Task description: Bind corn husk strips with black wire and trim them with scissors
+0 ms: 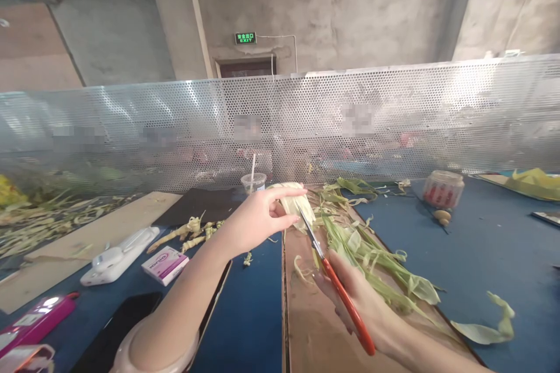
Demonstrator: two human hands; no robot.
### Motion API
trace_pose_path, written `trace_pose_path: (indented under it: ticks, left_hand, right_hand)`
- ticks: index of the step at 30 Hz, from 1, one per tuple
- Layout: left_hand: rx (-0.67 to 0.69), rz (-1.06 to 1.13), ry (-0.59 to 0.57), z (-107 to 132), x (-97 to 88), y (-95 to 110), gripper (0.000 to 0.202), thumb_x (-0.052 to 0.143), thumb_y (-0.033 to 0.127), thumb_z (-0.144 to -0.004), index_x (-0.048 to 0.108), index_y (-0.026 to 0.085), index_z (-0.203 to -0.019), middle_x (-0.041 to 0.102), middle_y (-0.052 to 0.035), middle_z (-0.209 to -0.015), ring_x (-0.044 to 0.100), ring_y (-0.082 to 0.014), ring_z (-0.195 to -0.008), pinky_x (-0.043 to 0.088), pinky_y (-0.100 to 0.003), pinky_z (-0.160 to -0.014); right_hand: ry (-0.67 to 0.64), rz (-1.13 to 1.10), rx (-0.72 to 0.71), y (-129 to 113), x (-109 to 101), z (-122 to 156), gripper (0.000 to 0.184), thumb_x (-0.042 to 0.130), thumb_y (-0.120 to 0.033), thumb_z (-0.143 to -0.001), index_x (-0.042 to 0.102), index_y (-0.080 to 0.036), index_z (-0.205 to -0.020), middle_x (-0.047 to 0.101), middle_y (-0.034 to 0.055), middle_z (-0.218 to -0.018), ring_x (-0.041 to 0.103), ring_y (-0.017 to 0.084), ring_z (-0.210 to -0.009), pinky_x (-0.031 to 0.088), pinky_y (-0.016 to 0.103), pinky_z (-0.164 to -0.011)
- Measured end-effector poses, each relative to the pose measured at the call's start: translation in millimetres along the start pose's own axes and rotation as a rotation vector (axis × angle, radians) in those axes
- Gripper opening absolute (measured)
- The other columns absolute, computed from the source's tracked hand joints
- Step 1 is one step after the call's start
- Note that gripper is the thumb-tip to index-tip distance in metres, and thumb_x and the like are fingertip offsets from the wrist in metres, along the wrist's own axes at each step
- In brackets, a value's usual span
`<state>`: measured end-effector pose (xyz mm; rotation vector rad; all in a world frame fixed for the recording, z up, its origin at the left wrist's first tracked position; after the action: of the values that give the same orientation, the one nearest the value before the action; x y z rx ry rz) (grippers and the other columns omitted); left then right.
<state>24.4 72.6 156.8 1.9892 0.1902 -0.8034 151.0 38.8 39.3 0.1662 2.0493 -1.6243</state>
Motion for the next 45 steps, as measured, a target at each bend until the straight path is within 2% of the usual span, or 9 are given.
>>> trace_pose_path:
  ticks: [6, 9, 12, 16, 20, 31, 36, 41, 45]
  left_hand:
    - [-0.044, 0.041, 0.056, 3, -27.9, -5, 0.047, 0.057, 0.024, -0.078, 0.047, 0.025, -0.124, 0.06, -0.0044, -0.117, 0.058, -0.0188, -0.101, 0.046, -0.036, -0.089]
    - [-0.055, 0.137, -0.023, 1, -23.8, -11, 0.053, 0.058, 0.021, -0.077, 0.042, 0.024, -0.127, 0.061, -0.0058, -0.115, 0.058, -0.0186, -0.102, 0.046, -0.035, -0.087]
    - [-0.078, 0.19, -0.128, 0, -10.9, -16, 0.061, 0.059, 0.021, -0.076, 0.035, 0.025, -0.132, 0.065, -0.0063, -0.103, 0.061, -0.0175, -0.091, 0.048, -0.034, -0.079]
    - [-0.087, 0.196, -0.273, 2, 10.0, -16, 0.066, 0.061, 0.02, -0.074, 0.033, 0.025, -0.133, 0.066, -0.0053, -0.092, 0.06, -0.0155, -0.077, 0.046, -0.031, -0.068]
    - [-0.108, 0.252, -0.329, 2, 23.6, -14, 0.067, 0.061, 0.015, -0.072, 0.034, 0.024, -0.133, 0.064, -0.0059, -0.096, 0.059, -0.0164, -0.081, 0.045, -0.031, -0.072]
    - [-0.17, 0.364, -0.194, -7, 27.4, -34, 0.086, 0.06, 0.021, -0.078, 0.003, 0.019, -0.141, 0.057, -0.0006, -0.072, 0.054, -0.0122, -0.063, 0.04, -0.025, -0.058]
    - [-0.191, 0.478, -0.354, -2, 27.9, -32, 0.087, 0.062, 0.017, -0.076, 0.004, 0.021, -0.141, 0.058, -0.0017, -0.075, 0.057, -0.0125, -0.064, 0.042, -0.024, -0.057]
    - [-0.203, 0.471, -0.521, 12, 11.4, -47, 0.086, 0.064, 0.014, -0.074, 0.012, 0.026, -0.14, 0.058, 0.0019, -0.07, 0.058, -0.0128, -0.063, 0.047, -0.028, -0.06]
    - [-0.161, 0.526, -0.475, 19, -19.3, -60, 0.082, 0.066, 0.014, -0.073, 0.018, 0.023, -0.139, 0.055, 0.0043, -0.063, 0.055, -0.01, -0.054, 0.046, -0.024, -0.055]
  right_hand:
    - [-0.08, 0.36, 0.041, 27, 8, -4, 0.023, 0.043, -0.041, -0.081, 0.04, -0.019, -0.087, 0.054, 0.0012, -0.07, 0.048, 0.015, -0.061, 0.035, 0.026, -0.057]
    - [-0.043, 0.562, 0.057, 39, 12, -9, 0.031, 0.048, -0.038, -0.077, 0.045, -0.015, -0.098, 0.059, 0.0068, -0.074, 0.055, 0.021, -0.066, 0.036, 0.029, -0.058]
    - [0.001, 0.651, -0.016, 27, 9, -14, 0.03, 0.041, -0.044, -0.082, 0.052, -0.016, -0.083, 0.058, 0.0099, -0.077, 0.055, 0.024, -0.074, 0.038, 0.032, -0.062]
    - [0.065, 0.299, -0.099, -10, -16, -18, 0.047, 0.025, -0.053, -0.088, 0.052, -0.017, -0.074, 0.052, 0.0038, -0.072, 0.05, 0.017, -0.069, 0.04, 0.029, -0.063]
    - [-0.137, -0.192, 0.053, -22, -17, -28, 0.049, 0.03, -0.062, -0.084, 0.05, -0.017, -0.079, 0.046, -0.0019, -0.065, 0.041, 0.008, -0.049, 0.035, 0.02, -0.043]
    - [-0.073, -0.269, -0.024, -28, -16, -49, 0.036, 0.044, -0.051, -0.083, 0.042, -0.018, -0.067, 0.037, -0.0074, -0.049, 0.031, 0.005, -0.04, 0.026, 0.017, -0.037]
    - [-0.257, -0.426, 0.019, -18, -17, -54, 0.032, 0.053, -0.045, -0.08, 0.045, -0.017, -0.068, 0.042, -0.0054, -0.054, 0.037, 0.005, -0.043, 0.026, 0.017, -0.038]
    - [-0.569, -0.568, 0.088, 5, -33, -59, 0.025, 0.061, -0.032, -0.076, 0.049, -0.015, -0.063, 0.041, -0.0042, -0.053, 0.04, 0.006, -0.042, 0.025, 0.018, -0.036]
    - [-0.526, -0.636, 0.04, 26, -69, -72, 0.032, 0.061, -0.035, -0.074, 0.045, -0.016, -0.055, 0.035, -0.005, -0.05, 0.033, 0.005, -0.04, 0.02, 0.019, -0.035]
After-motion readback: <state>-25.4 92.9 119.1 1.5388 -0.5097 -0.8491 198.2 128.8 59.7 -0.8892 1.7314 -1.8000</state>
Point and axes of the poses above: each hand's wrist, its own z-axis away from the middle knuckle, its own x-axis out of the palm, y = z × x, the point moved 8 cm from there along -z, towards the middle knuckle
